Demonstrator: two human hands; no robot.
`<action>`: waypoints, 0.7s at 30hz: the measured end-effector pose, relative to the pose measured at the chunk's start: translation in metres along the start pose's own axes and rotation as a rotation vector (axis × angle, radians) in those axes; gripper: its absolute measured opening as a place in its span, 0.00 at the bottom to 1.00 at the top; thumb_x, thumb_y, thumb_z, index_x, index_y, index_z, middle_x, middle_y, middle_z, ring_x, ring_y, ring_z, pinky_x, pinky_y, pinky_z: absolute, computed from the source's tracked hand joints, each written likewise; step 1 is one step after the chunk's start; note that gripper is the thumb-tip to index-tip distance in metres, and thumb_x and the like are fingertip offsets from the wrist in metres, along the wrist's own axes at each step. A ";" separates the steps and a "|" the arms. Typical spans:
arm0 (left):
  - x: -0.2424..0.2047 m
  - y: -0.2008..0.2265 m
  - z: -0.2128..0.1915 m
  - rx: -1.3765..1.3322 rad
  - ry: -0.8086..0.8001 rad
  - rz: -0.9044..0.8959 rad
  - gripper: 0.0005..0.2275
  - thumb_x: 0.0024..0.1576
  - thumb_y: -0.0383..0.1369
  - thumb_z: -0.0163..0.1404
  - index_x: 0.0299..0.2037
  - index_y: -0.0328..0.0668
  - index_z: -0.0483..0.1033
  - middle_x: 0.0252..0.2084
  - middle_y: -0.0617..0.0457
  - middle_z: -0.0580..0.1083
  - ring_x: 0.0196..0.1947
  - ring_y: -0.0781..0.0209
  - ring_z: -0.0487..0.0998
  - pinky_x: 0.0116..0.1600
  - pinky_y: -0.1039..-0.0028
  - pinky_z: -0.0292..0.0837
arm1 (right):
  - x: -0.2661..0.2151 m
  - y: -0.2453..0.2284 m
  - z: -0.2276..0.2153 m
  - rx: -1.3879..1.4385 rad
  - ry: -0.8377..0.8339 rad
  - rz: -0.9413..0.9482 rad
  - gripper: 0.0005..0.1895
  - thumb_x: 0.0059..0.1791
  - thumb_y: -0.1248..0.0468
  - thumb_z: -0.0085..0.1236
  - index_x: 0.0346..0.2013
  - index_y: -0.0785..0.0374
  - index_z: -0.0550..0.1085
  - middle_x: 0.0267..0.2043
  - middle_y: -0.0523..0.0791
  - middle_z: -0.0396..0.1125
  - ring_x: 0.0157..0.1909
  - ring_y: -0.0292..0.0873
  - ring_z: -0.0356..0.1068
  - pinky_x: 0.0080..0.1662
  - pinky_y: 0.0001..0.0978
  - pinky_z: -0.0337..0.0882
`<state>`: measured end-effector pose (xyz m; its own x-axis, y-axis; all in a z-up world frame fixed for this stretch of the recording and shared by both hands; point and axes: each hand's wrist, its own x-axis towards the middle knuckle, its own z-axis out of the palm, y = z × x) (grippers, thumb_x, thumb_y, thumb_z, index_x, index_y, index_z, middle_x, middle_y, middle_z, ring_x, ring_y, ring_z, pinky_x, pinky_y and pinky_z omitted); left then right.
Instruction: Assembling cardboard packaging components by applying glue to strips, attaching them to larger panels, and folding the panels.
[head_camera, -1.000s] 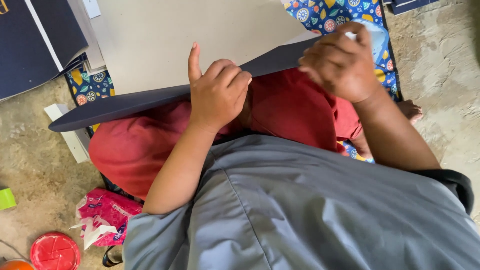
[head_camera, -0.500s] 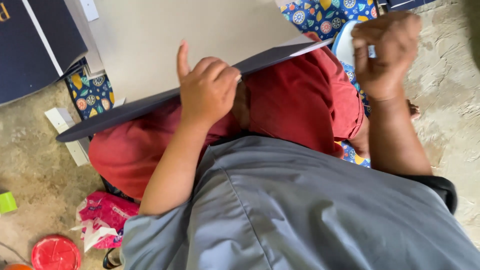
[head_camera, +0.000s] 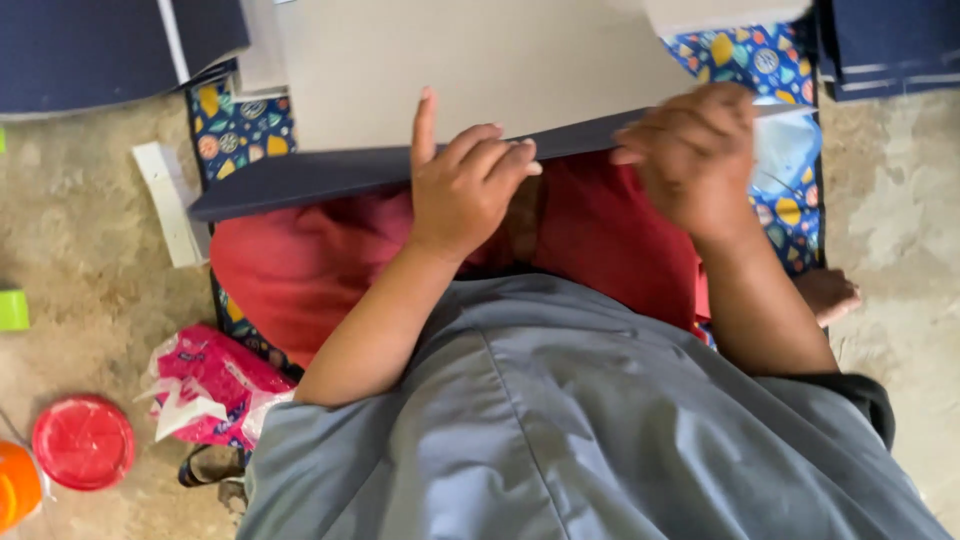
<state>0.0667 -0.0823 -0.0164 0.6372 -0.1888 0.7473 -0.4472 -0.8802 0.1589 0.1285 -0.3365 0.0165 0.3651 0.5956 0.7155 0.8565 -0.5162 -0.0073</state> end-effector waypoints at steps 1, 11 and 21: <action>-0.007 -0.007 -0.006 0.015 0.008 -0.014 0.05 0.61 0.36 0.64 0.42 0.49 0.83 0.34 0.59 0.75 0.46 0.60 0.81 0.76 0.42 0.45 | -0.003 0.003 -0.002 0.012 -0.001 -0.018 0.11 0.49 0.68 0.80 0.40 0.65 0.82 0.40 0.46 0.77 0.48 0.49 0.73 0.57 0.45 0.62; -0.036 -0.055 -0.016 0.215 -0.001 -0.081 0.05 0.62 0.31 0.64 0.45 0.49 0.85 0.40 0.62 0.80 0.44 0.64 0.82 0.76 0.45 0.46 | -0.028 0.030 0.001 -0.106 -0.053 0.033 0.08 0.52 0.74 0.78 0.38 0.64 0.83 0.43 0.44 0.78 0.49 0.46 0.72 0.63 0.43 0.63; -0.005 -0.068 0.027 0.251 0.027 0.151 0.05 0.58 0.28 0.62 0.41 0.44 0.81 0.42 0.56 0.78 0.44 0.61 0.81 0.70 0.51 0.63 | -0.073 0.048 0.027 -0.133 -0.163 0.228 0.09 0.48 0.78 0.70 0.39 0.65 0.82 0.44 0.46 0.78 0.48 0.46 0.75 0.57 0.37 0.68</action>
<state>0.1109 -0.0336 -0.0483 0.5566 -0.3170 0.7679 -0.3640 -0.9239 -0.1175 0.1530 -0.3884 -0.0547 0.6052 0.5405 0.5844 0.6946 -0.7173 -0.0559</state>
